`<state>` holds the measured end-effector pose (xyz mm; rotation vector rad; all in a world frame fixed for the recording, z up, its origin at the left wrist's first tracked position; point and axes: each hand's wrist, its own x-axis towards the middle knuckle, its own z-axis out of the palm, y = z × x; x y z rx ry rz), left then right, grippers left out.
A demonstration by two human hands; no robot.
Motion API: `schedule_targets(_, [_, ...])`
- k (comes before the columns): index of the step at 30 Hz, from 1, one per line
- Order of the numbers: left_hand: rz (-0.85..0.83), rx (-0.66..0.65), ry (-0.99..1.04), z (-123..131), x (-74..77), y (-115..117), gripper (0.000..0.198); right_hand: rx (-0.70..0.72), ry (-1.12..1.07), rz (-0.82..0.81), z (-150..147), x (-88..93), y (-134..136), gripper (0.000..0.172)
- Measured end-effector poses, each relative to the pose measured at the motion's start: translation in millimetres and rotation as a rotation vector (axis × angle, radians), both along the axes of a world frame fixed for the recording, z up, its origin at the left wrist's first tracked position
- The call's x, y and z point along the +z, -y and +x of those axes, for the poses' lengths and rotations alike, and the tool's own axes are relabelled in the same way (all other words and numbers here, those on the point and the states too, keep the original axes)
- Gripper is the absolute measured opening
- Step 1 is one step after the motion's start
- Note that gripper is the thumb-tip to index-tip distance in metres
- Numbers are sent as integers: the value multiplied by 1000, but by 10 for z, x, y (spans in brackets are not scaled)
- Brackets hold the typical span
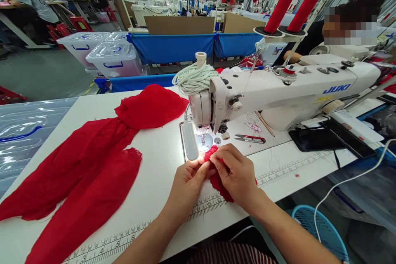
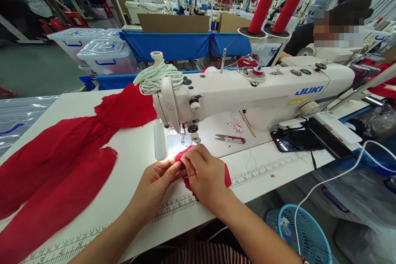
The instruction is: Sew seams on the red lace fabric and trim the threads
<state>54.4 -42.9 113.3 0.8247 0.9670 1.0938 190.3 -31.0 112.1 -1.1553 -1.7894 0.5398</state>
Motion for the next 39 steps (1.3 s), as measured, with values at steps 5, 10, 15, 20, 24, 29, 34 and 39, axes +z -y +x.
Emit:
schedule_targets(5, [-104, 60, 36, -8, -14, -22, 25, 20, -452, -418, 21, 54, -29, 18])
schedule_targets(10, [-152, 64, 148, -23, -17, -45, 25, 205, -742, -567, 102, 75, -51, 20])
schedule_targets(15, [-120, -66, 161, -16, 15, -38, 20, 204, -712, -438, 84, 91, -6, 19])
schedule_targets(20, [-91, -66, 121, -6, -12, 1, 23, 219, -339, -268, 6, 178, 158, 15])
schedule_targets(24, [-77, 29, 111, -32, -61, 31, 19, 80, 225, 179, 104, 110, 105, 17])
schedule_targets(29, [-110, 196, 97, -32, -88, -3, 25, -422, 409, 320, 497, -20, -135, 16])
schedule_targets(34, [-139, 65, 126, 9, -21, -31, 26, 1, 90, 22, 429, 59, -65, 15])
schedule_targets(39, [-170, 63, 155, -20, 26, -27, 21, 8, 41, -137, 131, 54, 22, 8])
